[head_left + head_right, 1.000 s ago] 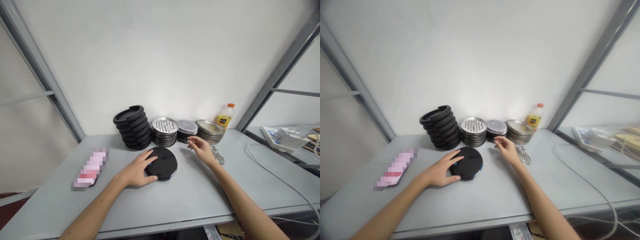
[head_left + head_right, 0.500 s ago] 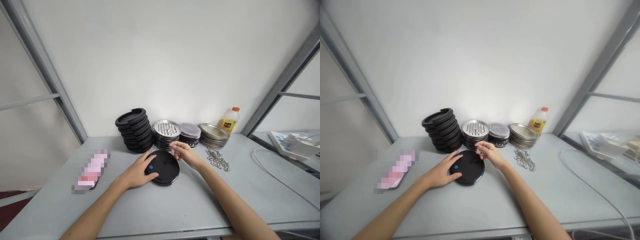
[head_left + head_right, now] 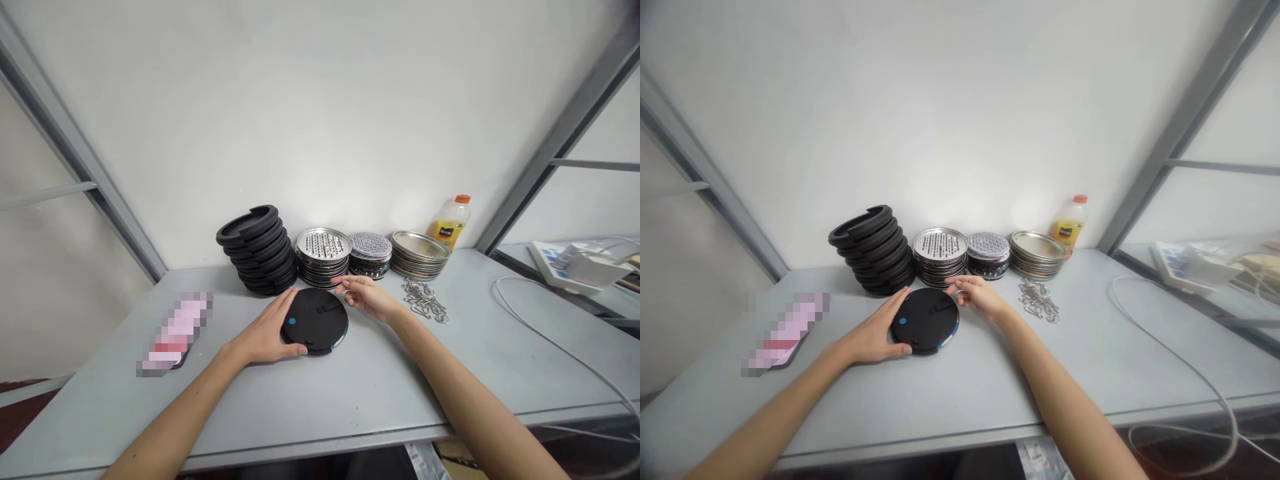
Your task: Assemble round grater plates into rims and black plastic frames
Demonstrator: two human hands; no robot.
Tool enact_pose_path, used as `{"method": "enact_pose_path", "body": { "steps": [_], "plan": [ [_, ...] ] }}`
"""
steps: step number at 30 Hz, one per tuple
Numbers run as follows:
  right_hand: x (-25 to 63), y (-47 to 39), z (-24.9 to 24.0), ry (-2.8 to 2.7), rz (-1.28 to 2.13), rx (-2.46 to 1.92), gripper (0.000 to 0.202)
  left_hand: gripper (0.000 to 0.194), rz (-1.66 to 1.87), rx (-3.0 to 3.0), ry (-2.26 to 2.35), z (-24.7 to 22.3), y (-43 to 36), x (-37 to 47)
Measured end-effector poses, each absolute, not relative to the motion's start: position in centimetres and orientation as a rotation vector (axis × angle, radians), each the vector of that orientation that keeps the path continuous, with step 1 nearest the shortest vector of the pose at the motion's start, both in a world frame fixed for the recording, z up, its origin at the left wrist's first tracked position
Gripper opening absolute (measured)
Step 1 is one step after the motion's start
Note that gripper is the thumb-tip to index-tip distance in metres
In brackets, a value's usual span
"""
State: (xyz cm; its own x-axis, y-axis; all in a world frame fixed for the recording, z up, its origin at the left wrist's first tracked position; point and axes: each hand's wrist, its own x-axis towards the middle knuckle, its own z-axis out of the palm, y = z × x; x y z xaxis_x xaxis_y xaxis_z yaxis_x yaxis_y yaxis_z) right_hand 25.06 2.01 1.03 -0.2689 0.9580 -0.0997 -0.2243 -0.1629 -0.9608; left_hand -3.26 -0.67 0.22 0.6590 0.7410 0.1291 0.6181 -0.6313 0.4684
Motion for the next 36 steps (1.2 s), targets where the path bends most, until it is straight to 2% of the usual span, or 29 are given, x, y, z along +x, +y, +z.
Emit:
{"method": "enact_pose_path", "body": {
  "steps": [10, 20, 36],
  "plan": [
    [24.6, 1.9, 1.4, -1.030, 1.617, -1.012, 0.024, 0.117, 0.473, 2.524, 1.069, 0.6, -1.5, -2.5],
    [23.8, 1.7, 1.7, -0.926, 1.598, -0.951, 0.025, 0.095, 0.431, 2.688, 0.993, -0.1, -1.8, -1.4],
    [23.6, 1.5, 1.2, -0.901, 1.678, -0.893, 0.028, 0.086, 0.361, 2.626, 0.876, 2.1, -1.3, -3.1]
  ]
}}
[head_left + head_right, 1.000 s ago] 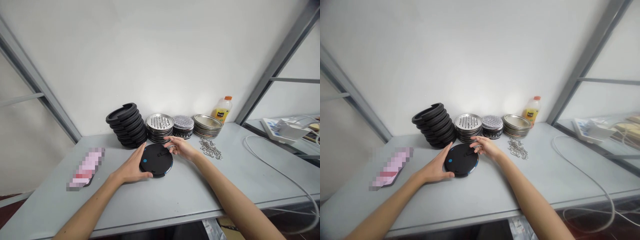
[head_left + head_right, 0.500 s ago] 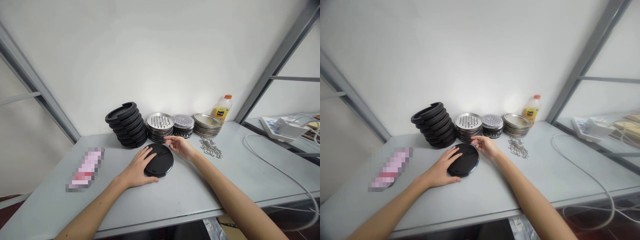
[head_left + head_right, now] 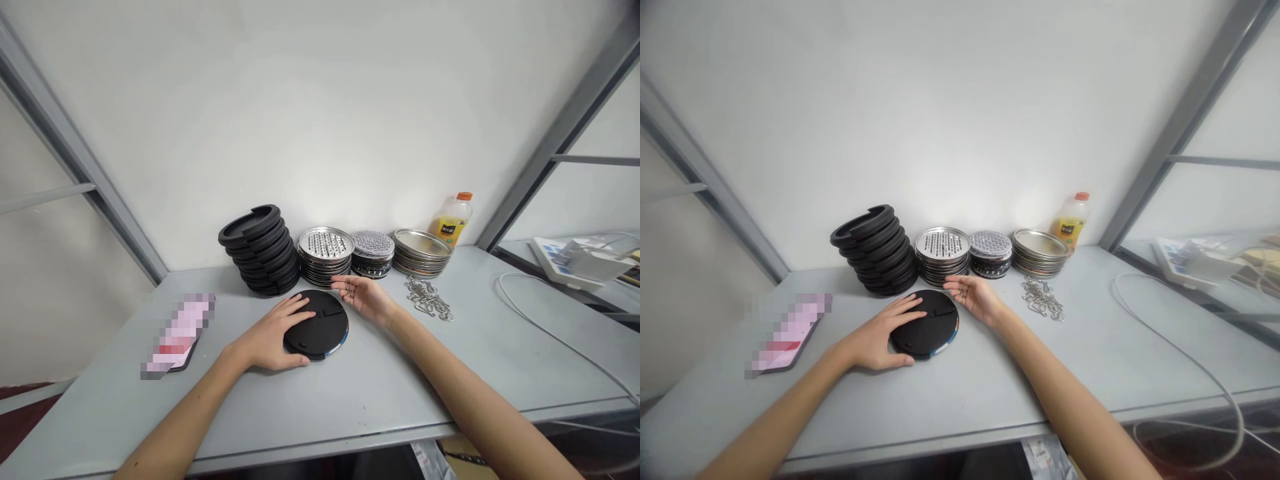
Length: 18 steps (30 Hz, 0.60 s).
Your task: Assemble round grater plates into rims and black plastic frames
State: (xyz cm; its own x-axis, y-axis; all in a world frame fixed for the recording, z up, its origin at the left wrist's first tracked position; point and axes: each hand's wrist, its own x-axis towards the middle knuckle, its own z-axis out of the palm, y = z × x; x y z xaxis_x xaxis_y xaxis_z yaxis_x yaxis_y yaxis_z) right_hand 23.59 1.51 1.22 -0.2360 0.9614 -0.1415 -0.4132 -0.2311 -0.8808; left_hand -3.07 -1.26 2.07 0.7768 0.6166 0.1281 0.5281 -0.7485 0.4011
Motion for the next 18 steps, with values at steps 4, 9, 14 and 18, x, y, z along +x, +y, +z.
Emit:
{"method": "enact_pose_path", "body": {
  "steps": [4, 9, 14, 18],
  "plan": [
    [23.5, 1.4, 1.2, -0.939, 1.683, -0.851, 0.022, 0.087, 0.420, 2.645, 0.947, 0.9, -1.5, -2.3],
    [23.6, 1.5, 0.8, -1.063, 1.582, -0.929, 0.029, 0.079, 0.497, 2.646, 1.091, 0.0, -2.0, -0.9],
    [23.6, 1.6, 0.5, -1.160, 1.526, -0.969, 0.035, 0.061, 0.435, 2.701, 1.127, 0.9, -3.5, -0.7],
    [23.5, 1.9, 0.1, -1.077, 1.536, -1.014, 0.032, 0.063, 0.432, 2.688, 1.230, 2.2, -5.4, -0.3]
  ]
}}
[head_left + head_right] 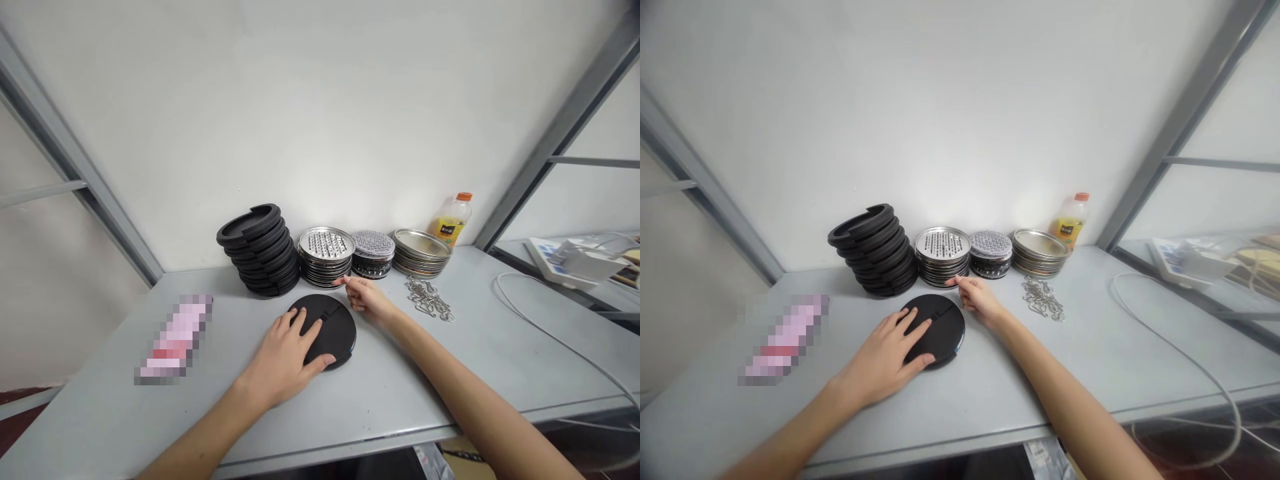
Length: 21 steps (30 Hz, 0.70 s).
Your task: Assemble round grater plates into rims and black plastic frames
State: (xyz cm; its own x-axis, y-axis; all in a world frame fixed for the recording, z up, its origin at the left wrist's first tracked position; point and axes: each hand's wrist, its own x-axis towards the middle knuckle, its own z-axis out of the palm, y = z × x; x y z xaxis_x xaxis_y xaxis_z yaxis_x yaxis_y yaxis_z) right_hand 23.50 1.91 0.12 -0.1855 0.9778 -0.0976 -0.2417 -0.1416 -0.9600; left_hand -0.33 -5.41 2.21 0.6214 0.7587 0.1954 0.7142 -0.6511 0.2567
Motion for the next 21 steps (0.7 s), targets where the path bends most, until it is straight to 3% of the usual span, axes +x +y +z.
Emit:
{"method": "enact_pose_path", "body": {
  "steps": [5, 14, 21],
  "plan": [
    [23.2, 2.0, 0.0, -0.968, 1.619, -1.000, 0.029, 0.051, 0.543, 2.684, 1.040, 3.3, -5.2, -0.6],
    [22.7, 1.5, 0.2, -1.213, 1.398, -1.003, 0.032, 0.088, 0.276, 2.527, 0.752, 2.3, -2.3, -2.1],
    [23.3, 1.8, 0.0, -1.309, 1.081, -1.059, 0.036, 0.099, 0.334, 2.535, 1.004, 2.5, -3.3, -0.8]
  ]
}}
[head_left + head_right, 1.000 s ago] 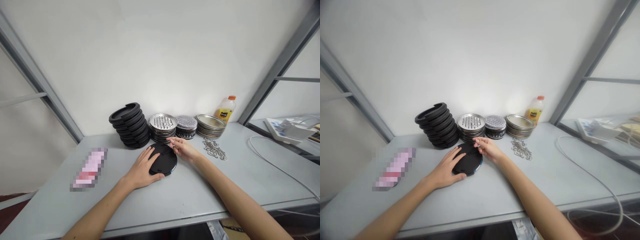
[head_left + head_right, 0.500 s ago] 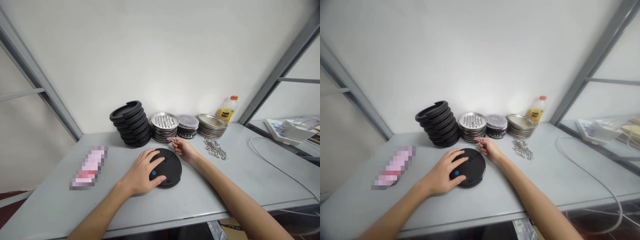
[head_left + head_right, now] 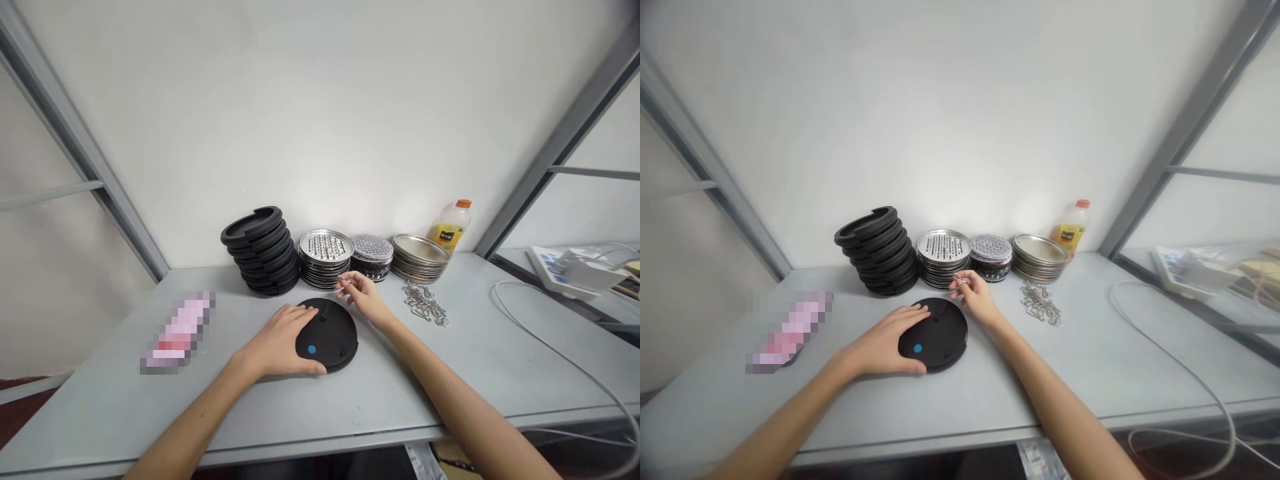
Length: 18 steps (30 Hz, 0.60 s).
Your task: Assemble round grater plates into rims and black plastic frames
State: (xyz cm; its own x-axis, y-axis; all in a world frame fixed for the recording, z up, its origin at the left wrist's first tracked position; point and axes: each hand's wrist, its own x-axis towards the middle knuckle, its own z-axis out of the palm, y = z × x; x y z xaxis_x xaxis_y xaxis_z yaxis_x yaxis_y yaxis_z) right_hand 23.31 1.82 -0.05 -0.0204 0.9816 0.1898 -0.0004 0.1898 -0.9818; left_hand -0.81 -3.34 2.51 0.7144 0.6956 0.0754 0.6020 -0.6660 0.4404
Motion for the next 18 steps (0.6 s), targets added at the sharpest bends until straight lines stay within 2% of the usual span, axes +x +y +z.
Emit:
{"method": "enact_pose_path", "body": {
  "steps": [5, 7, 10, 13, 15, 18],
  "plan": [
    [23.2, 1.8, -0.5, -1.541, 0.853, -1.126, 0.027, 0.111, 0.447, 2.713, 1.212, 3.3, -4.5, 1.9],
    [23.1, 1.8, -0.7, -1.625, 0.792, -1.134, 0.024, 0.107, 0.464, 2.739, 1.155, 3.7, -3.6, 2.3],
    [22.8, 1.9, -1.0, -1.703, 0.758, -1.174, 0.024, 0.067, 0.557, 2.593, 1.148, 3.8, -1.2, 2.1],
    [22.6, 2.0, -1.1, -1.751, 0.751, -1.216, 0.024, 0.044, 0.891, 2.469, 1.189, 2.4, 0.7, 1.7],
    [22.5, 2.0, -1.1, -1.777, 0.757, -1.225, 0.024, 0.037, 0.992, 2.409, 1.129, 1.1, 1.2, 1.6],
    [22.5, 1.9, -1.1, -1.788, 0.743, -1.230, 0.024, 0.041, 1.041, 2.353, 1.115, -0.4, 1.1, 1.5]
  ]
}}
